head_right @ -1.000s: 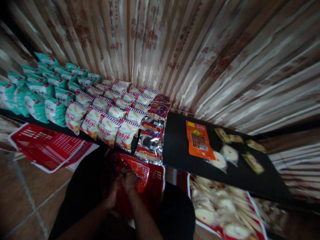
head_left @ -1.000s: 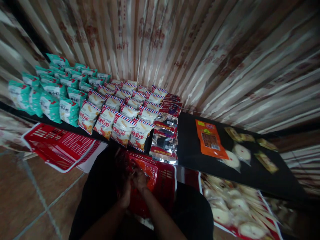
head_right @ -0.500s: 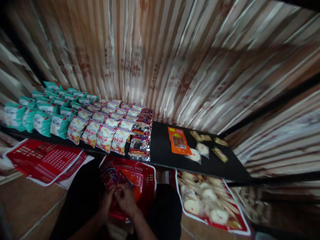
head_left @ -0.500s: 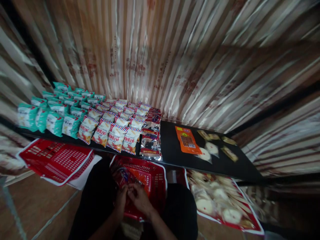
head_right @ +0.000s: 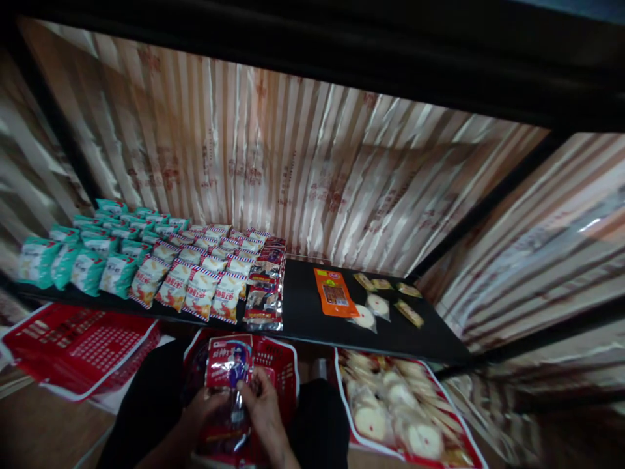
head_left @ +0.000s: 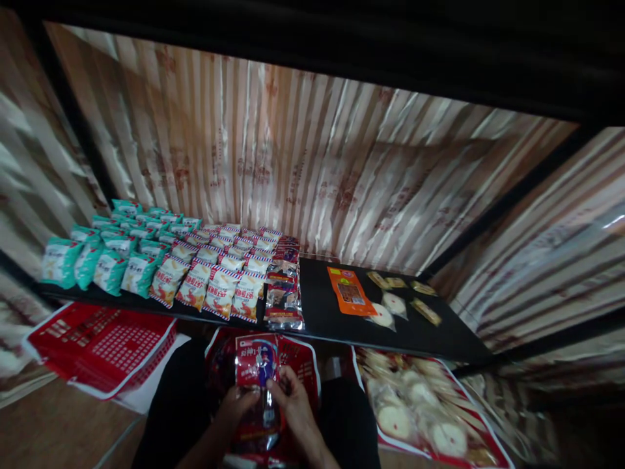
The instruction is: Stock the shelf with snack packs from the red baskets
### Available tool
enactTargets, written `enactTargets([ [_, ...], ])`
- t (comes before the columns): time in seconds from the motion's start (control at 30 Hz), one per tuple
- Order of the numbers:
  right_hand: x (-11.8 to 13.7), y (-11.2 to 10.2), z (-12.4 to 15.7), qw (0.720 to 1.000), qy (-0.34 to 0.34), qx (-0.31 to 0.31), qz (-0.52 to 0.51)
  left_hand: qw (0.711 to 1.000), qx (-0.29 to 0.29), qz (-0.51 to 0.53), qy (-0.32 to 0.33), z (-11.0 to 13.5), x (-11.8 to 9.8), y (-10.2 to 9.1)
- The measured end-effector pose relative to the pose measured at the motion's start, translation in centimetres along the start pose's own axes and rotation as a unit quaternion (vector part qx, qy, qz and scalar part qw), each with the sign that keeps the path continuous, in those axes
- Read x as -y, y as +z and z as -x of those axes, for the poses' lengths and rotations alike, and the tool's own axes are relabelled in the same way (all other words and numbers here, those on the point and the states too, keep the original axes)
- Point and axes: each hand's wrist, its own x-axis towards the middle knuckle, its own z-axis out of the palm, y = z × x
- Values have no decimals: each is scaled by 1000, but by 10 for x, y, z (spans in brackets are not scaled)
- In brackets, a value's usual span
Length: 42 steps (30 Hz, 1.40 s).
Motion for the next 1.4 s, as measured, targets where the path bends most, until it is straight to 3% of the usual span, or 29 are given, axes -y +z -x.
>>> enactTargets([
  [0.17, 37, -7, -5, 998, -37, -13, -40, 998, 35, 49, 14, 0, -25, 21],
  [0.4, 82, -32, -41, 992, -97, -76, 18, 990, 106, 63, 75, -11, -52, 49],
  [0.63, 109, -46, -99, 985, -129, -113, 16, 979, -22, -37, 201, -52, -58, 70],
  [0.8, 124, -56, -150, 975, -142, -150, 84, 923, -89, -168, 335, -82, -69, 90],
  [0.9, 134, -61, -185, 966, -162, -146, 139, 881, -133, -245, 382, -105, -78, 104],
  [1.0, 144, -65, -220, 946, -181, -161, 216, 851, -160, -304, 398, -130, -91, 115],
  [1.13, 159, -67, -263, 910, -174, -176, 333, 833, -169, -362, 382, -159, -110, 125],
  [1.4, 168, -67, -328, 813, -125, -147, 550, 799, -199, -440, 359, -203, -142, 138],
])
